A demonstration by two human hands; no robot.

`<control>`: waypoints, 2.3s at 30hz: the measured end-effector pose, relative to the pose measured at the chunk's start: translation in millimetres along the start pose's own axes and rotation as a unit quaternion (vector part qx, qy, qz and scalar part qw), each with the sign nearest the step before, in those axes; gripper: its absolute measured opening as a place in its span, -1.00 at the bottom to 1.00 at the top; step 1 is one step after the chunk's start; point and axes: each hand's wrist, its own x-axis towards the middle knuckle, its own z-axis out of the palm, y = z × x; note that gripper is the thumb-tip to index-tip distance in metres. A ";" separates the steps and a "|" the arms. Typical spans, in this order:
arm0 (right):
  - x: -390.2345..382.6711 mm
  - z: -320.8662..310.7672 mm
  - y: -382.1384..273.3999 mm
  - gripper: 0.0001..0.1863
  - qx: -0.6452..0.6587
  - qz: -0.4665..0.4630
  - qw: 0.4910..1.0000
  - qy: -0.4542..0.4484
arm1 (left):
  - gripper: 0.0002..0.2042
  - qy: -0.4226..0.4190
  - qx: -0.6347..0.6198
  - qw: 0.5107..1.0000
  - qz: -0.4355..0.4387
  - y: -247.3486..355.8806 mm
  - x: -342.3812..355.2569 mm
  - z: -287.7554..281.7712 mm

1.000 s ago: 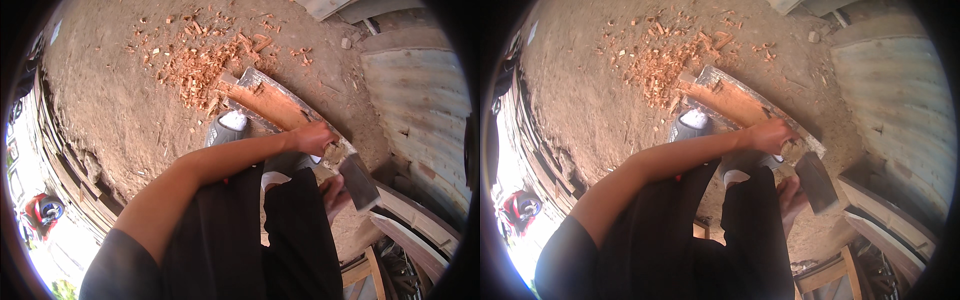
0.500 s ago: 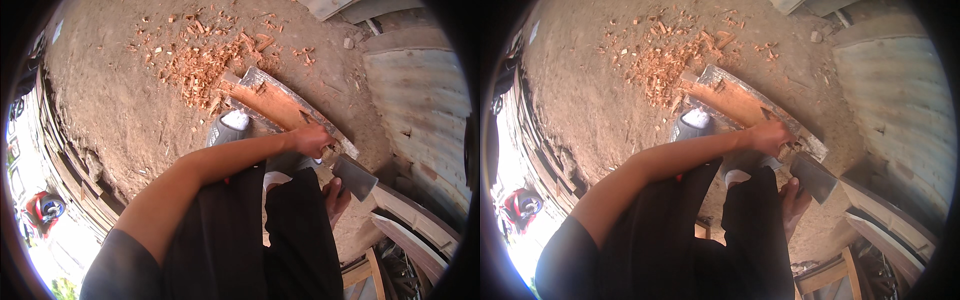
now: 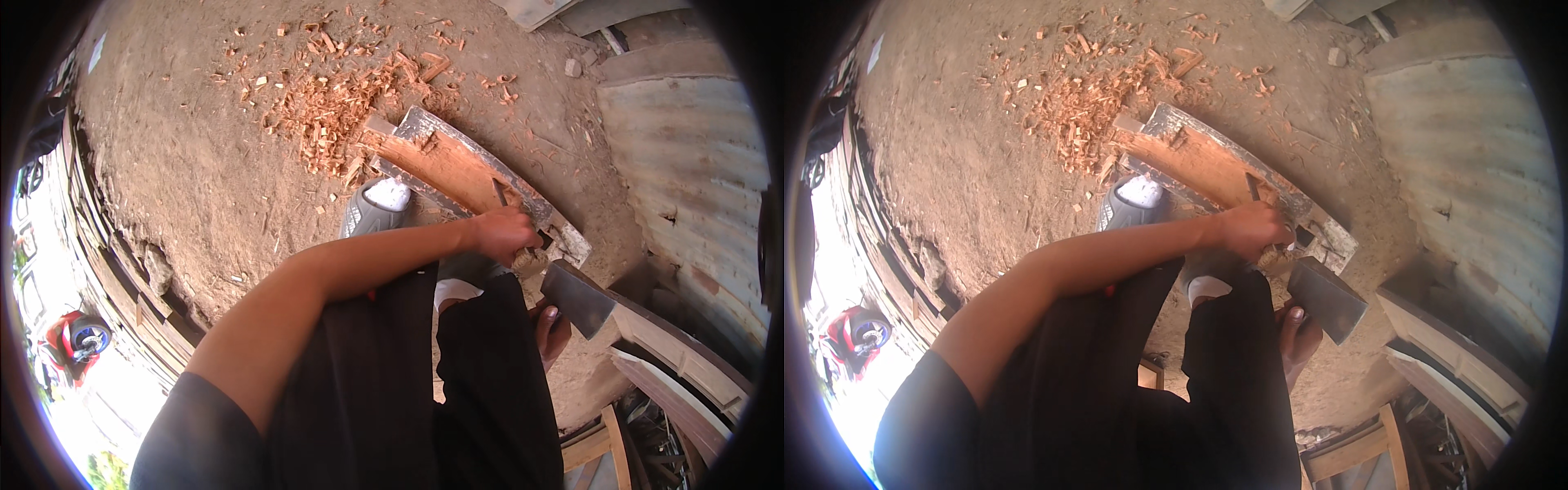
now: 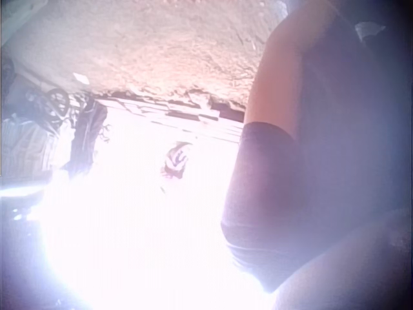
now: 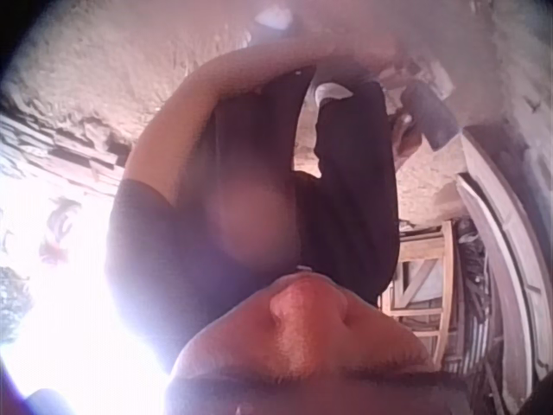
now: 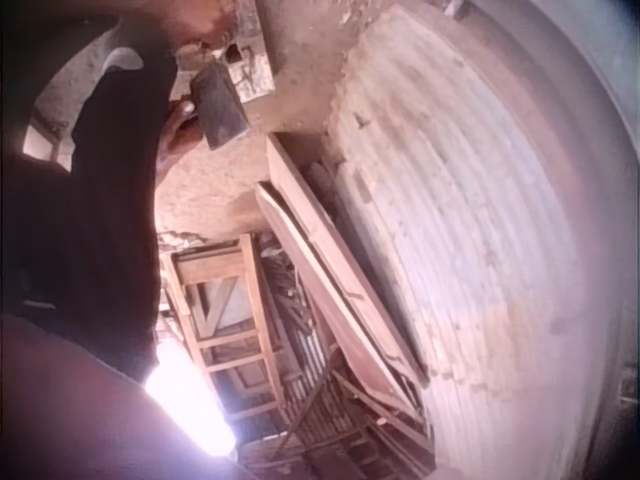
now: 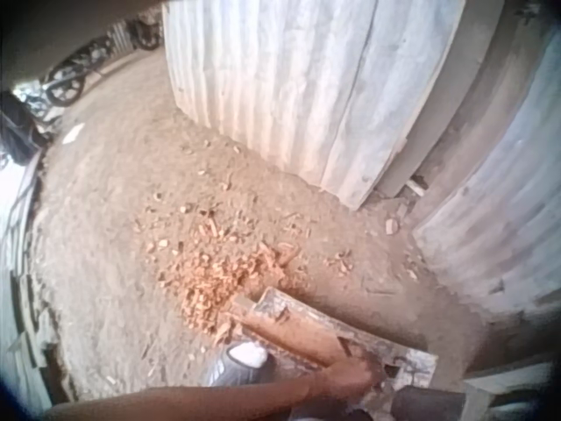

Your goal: The person uses a small axe to chip away at a piece of wood placed on a wooden block. They repeatedly strike the wood, remove shavings by hand, and continue shaping the piece throughout the clip.

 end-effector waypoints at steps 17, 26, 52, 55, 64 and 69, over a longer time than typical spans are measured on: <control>21.0 10.5 -50.9 -0.56 0.002 0.117 0.992 0.044 | -0.77 0.074 -0.084 0.993 -0.031 -2.5 14.1 -7.6; 21.7 25.3 -34.2 -0.61 0.044 0.003 0.996 0.077 | -0.68 0.101 -0.076 0.987 -0.100 10.5 27.2 -23.4; 10.0 14.9 -63.9 -0.61 0.134 0.173 0.976 0.011 | -0.70 0.354 -0.423 0.780 -0.296 -14.3 13.7 -71.9; 11.0 12.9 -59.8 -0.61 0.132 0.200 0.971 -0.007 | -0.67 0.332 -0.409 0.786 -0.323 -10.1 10.5 -63.9; 3.4 11.1 -33.6 -0.51 0.093 0.153 0.984 -0.002 | -0.73 0.119 -0.083 0.975 -0.167 8.0 6.6 -54.4; -3.2 3.6 -28.2 -0.50 0.120 0.152 0.981 0.017 | -0.70 0.071 -0.160 0.984 0.037 16.3 18.8 -33.8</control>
